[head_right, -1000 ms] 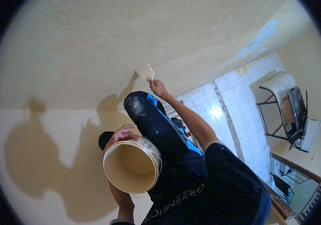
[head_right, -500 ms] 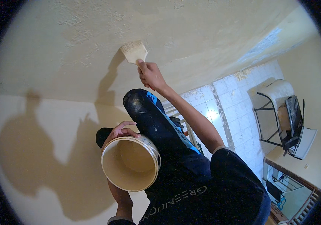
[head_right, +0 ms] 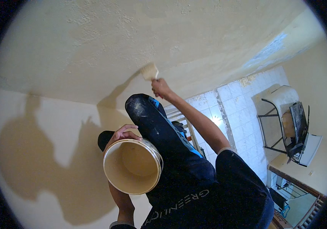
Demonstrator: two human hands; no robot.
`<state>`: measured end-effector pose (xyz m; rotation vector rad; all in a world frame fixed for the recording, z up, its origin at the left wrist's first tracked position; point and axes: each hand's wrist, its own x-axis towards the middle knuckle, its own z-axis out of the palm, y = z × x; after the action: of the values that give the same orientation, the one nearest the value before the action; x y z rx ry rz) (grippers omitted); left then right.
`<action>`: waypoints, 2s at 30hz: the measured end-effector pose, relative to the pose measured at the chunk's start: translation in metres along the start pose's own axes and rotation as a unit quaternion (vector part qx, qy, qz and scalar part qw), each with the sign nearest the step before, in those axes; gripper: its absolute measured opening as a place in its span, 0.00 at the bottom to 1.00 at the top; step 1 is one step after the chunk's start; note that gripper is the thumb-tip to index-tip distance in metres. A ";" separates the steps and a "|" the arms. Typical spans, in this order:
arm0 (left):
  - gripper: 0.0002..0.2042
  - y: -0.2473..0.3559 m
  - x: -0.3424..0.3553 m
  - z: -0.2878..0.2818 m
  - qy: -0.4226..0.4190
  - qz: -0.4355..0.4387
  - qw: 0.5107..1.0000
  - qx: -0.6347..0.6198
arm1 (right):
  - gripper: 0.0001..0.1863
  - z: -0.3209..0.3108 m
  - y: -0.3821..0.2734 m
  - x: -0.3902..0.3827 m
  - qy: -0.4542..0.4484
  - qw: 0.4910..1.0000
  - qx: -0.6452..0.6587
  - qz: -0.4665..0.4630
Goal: Use a brush to apply paint from a bucket to a ceiling corner and edges.
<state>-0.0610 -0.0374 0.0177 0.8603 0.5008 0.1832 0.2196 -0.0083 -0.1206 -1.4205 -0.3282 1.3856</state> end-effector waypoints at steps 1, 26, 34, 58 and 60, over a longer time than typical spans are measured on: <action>0.34 -0.001 -0.004 0.001 0.013 0.007 1.000 -0.009 | 0.23 0.001 -0.025 -0.009 -0.010 0.999 0.029 -0.030; 0.23 0.018 -0.069 0.008 0.085 0.086 0.992 0.046 | 0.29 -0.071 -0.011 -0.046 0.064 0.983 0.002 -0.174; 0.24 0.018 -0.071 0.005 0.087 0.088 0.991 0.047 | 0.28 -0.051 0.020 -0.011 0.186 0.971 -0.070 -0.132; 0.24 0.019 -0.058 0.000 0.103 0.096 0.989 0.037 | 0.31 -0.022 0.001 -0.003 0.227 0.945 -0.078 -0.221; 0.24 0.018 -0.056 0.000 0.091 0.090 0.991 0.029 | 0.31 -0.022 0.000 -0.002 0.242 0.931 -0.062 -0.265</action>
<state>-0.1091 -0.0451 0.0509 0.9499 0.6009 0.4164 0.2381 -0.0202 -0.1252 -1.5745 -0.4386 0.5616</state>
